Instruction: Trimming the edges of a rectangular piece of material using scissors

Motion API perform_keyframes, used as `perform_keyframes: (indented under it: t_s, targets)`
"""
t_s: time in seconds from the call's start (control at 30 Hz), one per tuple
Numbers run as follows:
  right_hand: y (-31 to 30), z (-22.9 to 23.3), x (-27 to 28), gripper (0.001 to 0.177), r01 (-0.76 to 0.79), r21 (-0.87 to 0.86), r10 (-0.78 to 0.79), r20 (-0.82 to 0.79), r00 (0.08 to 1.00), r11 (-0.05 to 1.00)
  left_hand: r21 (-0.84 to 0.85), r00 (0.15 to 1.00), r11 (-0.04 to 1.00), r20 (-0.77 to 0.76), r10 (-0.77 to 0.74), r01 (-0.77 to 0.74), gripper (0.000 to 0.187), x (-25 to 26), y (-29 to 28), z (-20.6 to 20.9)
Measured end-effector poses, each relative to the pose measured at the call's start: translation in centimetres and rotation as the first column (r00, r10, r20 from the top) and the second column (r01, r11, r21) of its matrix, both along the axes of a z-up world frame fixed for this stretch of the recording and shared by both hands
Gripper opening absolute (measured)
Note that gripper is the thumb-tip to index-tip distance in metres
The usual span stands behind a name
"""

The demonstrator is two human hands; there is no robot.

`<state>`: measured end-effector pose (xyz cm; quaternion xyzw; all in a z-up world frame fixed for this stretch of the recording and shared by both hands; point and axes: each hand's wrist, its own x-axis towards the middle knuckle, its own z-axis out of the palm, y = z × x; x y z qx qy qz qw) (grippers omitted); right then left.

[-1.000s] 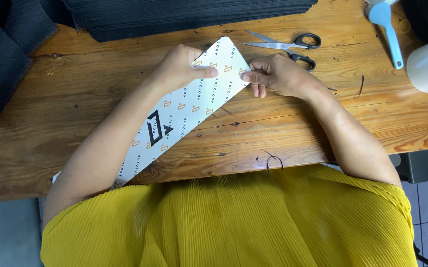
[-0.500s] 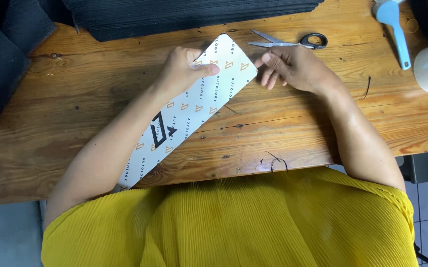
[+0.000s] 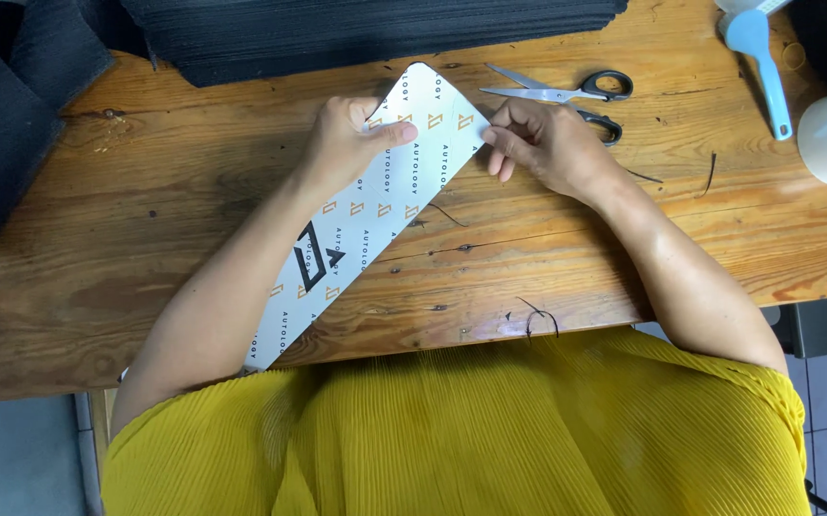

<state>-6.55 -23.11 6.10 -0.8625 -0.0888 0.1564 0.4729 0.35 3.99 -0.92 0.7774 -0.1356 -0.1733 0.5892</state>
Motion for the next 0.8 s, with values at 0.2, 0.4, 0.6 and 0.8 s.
perform_keyframes:
  t_s: [0.2, 0.4, 0.6, 0.8]
  targets:
    - [-0.7, -0.6, 0.4, 0.015, -0.011, 0.089, 0.014, -0.042, 0.999, 0.996, 0.020, 0.995, 1.000, 0.098, -0.014, 0.012, 0.040, 0.7, 0.3, -1.5]
    - [-0.3, -0.6, 0.2, 0.012, 0.001, 0.108, 0.006, -0.069, 0.998, 0.994, 0.023, 0.995, 1.000, 0.096, -0.014, 0.012, 0.036, 0.5, 0.3, -0.8]
    - [0.1, -0.9, -0.1, 0.023, 0.069, 0.189, -0.076, 0.027, 0.997, 0.980, -0.044, 0.999, 0.999, 0.050, 0.001, 0.002, 0.040, 0.7, 0.3, -1.3]
    - [0.1, -1.3, -0.3, 0.019, 0.024, 0.138, -0.045, 0.156, 0.987, 0.990, -0.017, 0.997, 1.000, 0.077, 0.007, -0.006, 0.041, 0.7, 0.3, -1.1]
